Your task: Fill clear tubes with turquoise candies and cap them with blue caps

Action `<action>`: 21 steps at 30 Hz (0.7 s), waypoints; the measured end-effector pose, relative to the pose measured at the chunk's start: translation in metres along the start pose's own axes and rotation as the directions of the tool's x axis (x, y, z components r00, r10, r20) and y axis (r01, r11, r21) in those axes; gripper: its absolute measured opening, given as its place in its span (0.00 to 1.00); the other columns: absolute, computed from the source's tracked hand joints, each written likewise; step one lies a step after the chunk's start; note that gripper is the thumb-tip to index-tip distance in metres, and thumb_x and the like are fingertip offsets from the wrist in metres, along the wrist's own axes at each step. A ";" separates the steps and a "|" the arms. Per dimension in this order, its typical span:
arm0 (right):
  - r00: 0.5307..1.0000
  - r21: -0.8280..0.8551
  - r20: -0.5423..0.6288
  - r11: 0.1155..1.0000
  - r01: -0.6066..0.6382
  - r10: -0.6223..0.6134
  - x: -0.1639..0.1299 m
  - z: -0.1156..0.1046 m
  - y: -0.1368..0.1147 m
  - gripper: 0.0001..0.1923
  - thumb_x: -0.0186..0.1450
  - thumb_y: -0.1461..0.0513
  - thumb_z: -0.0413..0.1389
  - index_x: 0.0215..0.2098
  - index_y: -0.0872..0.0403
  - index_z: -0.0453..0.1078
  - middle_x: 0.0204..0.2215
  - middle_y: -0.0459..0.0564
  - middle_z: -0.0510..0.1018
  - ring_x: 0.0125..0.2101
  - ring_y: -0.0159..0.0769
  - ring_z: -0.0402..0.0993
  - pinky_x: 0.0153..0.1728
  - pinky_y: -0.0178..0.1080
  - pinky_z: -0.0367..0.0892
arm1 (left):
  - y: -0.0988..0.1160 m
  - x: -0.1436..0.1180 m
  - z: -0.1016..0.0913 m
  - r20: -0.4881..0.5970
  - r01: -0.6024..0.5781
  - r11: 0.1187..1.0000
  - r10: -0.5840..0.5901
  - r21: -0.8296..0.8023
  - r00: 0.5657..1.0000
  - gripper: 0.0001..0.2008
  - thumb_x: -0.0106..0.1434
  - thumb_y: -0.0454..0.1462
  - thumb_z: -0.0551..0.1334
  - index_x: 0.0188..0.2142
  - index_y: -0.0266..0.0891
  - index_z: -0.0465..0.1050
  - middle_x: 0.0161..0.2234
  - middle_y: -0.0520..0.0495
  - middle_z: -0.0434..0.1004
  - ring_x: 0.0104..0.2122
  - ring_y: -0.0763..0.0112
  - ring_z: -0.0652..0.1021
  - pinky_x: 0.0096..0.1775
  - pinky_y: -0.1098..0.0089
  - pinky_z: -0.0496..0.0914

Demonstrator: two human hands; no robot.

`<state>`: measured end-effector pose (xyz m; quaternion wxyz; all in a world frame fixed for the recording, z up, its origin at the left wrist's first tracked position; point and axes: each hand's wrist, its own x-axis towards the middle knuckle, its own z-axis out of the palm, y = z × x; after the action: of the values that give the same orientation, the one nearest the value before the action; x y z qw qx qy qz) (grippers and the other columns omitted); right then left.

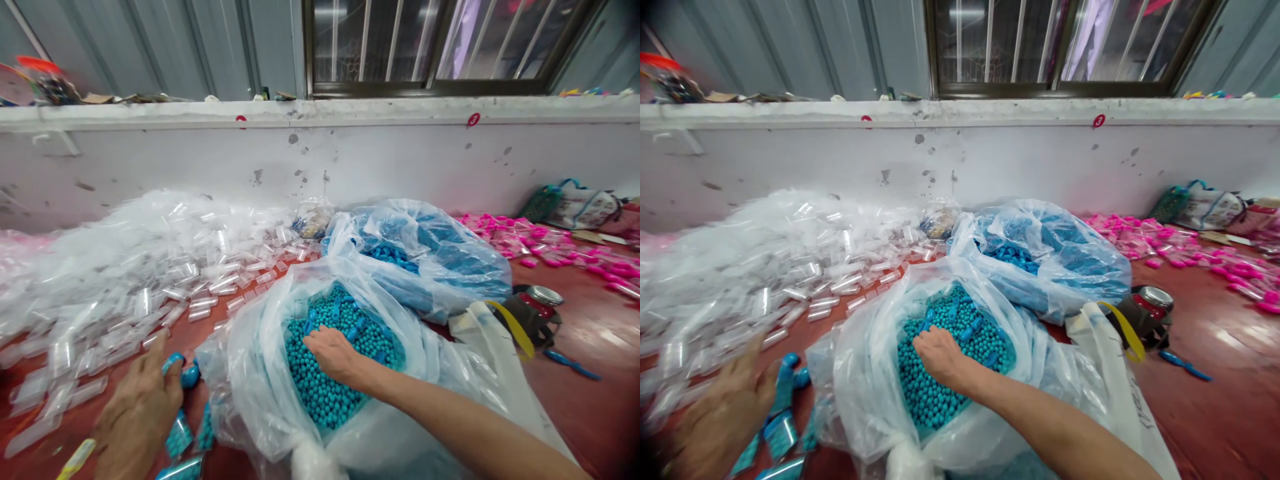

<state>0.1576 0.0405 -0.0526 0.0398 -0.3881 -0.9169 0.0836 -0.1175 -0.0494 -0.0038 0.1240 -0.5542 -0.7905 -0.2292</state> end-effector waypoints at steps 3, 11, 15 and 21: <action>0.988 -0.115 -0.044 0.983 0.139 -0.145 0.038 0.016 -0.015 0.12 0.62 0.70 0.43 0.35 0.58 0.67 0.35 0.55 0.72 0.37 0.40 0.66 0.35 0.41 0.61 | 0.030 -0.016 0.018 -0.011 -0.292 0.947 0.293 -0.135 0.956 0.16 0.62 0.40 0.46 0.47 0.42 0.64 0.43 0.45 0.74 0.44 0.59 0.73 0.46 0.59 0.65; 0.990 -0.145 -0.048 0.981 0.126 -0.134 0.074 0.044 -0.015 0.12 0.64 0.68 0.42 0.39 0.59 0.66 0.34 0.56 0.73 0.35 0.41 0.68 0.37 0.43 0.61 | 0.088 -0.033 0.060 0.499 -0.635 0.720 0.675 -0.281 0.544 0.15 0.60 0.29 0.45 0.34 0.41 0.69 0.33 0.46 0.74 0.36 0.64 0.75 0.40 0.64 0.67; 0.992 0.046 -0.115 0.998 -0.046 0.051 0.042 0.033 0.008 0.09 0.64 0.66 0.45 0.37 0.57 0.67 0.33 0.52 0.74 0.37 0.38 0.67 0.42 0.42 0.58 | 0.092 -0.021 0.064 0.529 -0.378 0.887 0.462 -0.266 0.712 0.14 0.61 0.33 0.47 0.43 0.39 0.66 0.37 0.43 0.74 0.38 0.62 0.74 0.40 0.64 0.66; 0.956 0.826 -0.032 0.546 -0.140 0.292 -0.002 0.018 0.016 0.11 0.60 0.63 0.48 0.40 0.56 0.67 0.30 0.44 0.73 0.30 0.31 0.67 0.29 0.32 0.62 | 0.139 -0.007 0.086 0.609 0.302 0.671 0.281 -0.677 0.741 0.17 0.57 0.42 0.51 0.43 0.35 0.62 0.31 0.47 0.72 0.30 0.67 0.74 0.32 0.69 0.68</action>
<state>0.1679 0.0482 -0.0735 0.2792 -0.4416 -0.7130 0.4677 0.0200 0.0268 -0.0499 -0.4062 -0.5935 -0.6194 -0.3147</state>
